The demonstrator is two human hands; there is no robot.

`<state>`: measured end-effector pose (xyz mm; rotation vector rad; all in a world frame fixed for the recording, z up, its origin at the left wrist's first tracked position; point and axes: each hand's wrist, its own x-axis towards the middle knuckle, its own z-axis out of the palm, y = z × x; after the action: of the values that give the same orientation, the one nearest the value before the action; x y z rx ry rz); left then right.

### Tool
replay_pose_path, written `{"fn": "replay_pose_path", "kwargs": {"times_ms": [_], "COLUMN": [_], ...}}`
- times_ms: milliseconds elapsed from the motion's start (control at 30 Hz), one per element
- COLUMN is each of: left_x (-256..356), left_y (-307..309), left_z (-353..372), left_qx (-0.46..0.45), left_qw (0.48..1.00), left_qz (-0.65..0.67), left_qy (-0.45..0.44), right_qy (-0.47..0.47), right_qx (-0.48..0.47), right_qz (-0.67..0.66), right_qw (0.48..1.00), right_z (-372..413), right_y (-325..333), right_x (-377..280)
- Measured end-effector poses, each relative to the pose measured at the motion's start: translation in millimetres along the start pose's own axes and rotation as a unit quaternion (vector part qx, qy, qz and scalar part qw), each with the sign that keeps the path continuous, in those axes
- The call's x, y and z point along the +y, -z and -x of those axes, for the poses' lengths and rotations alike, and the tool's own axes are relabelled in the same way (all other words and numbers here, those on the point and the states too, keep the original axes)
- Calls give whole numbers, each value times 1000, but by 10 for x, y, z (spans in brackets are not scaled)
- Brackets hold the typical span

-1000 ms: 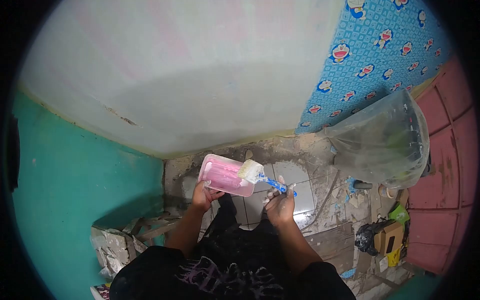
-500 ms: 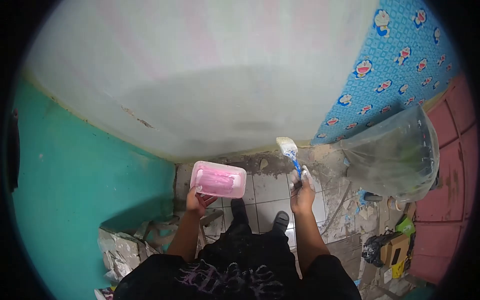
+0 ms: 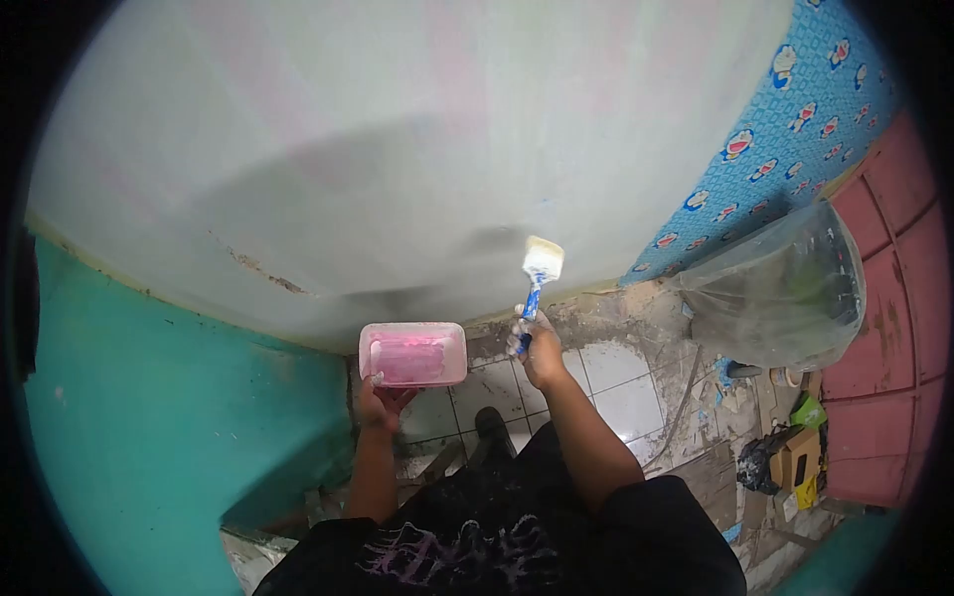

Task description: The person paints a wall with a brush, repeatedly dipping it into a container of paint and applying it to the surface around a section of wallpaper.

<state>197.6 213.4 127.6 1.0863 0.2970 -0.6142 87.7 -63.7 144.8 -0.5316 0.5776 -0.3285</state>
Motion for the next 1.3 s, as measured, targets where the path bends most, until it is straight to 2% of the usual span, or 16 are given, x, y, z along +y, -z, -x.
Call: {"fn": "replay_pose_path", "kwargs": {"times_ms": [67,100,133,233,333,467,567,667,767,867,967,1067,1167,1200,1300], "left_x": [22,19,5,-51,30,120,199,252,280,278,325,334,252,223,284], "left_y": [72,111,173,360,449,558,526,582,662,695,644,662,769,809,735], "left_z": [-84,-124,-163,-111,-125,-173,-156,-142,-153,-160,-155,-157,-151,-138,-47], "left_qx": [-5,-6,5,48,79,87,92,96,80,89,93,93,88,82,101], "left_qw": [1000,1000,1000,998,997,996,995,994,995,993,993,993,995,995,993], "left_qz": [1,4,12,26,19,15,44,60,59,73,68,68,56,47,54], "left_qy": [6,6,4,9,13,4,-4,4,4,6,3,5,0,-2,-2], "right_qy": [55,82,106,286,334,213,190,-28,-27,-11,-50,121,76,130,118], "right_qx": [37,51,45,-34,-77,35,69,109,50,-15,-74,-114,-63,-92,30], "right_qz": [215,320,345,534,491,560,575,438,298,222,108,187,225,252,461], "right_qw": [974,942,932,795,801,800,793,892,953,975,990,968,969,954,879], "right_z": [-361,-520,-550,-878,-1068,-1491,-1545,-1467,-1231,-931,-463,-616,-1183,-1487,-1652], "right_y": [91,102,-112,-543,-1054,-891,-543,-576,-1178,-1802,-2149,-1976,-1537,-1203,-731], "right_x": [224,308,376,625,733,1210,1601,1618,1227,787,386,566,1026,1345,1727]}}
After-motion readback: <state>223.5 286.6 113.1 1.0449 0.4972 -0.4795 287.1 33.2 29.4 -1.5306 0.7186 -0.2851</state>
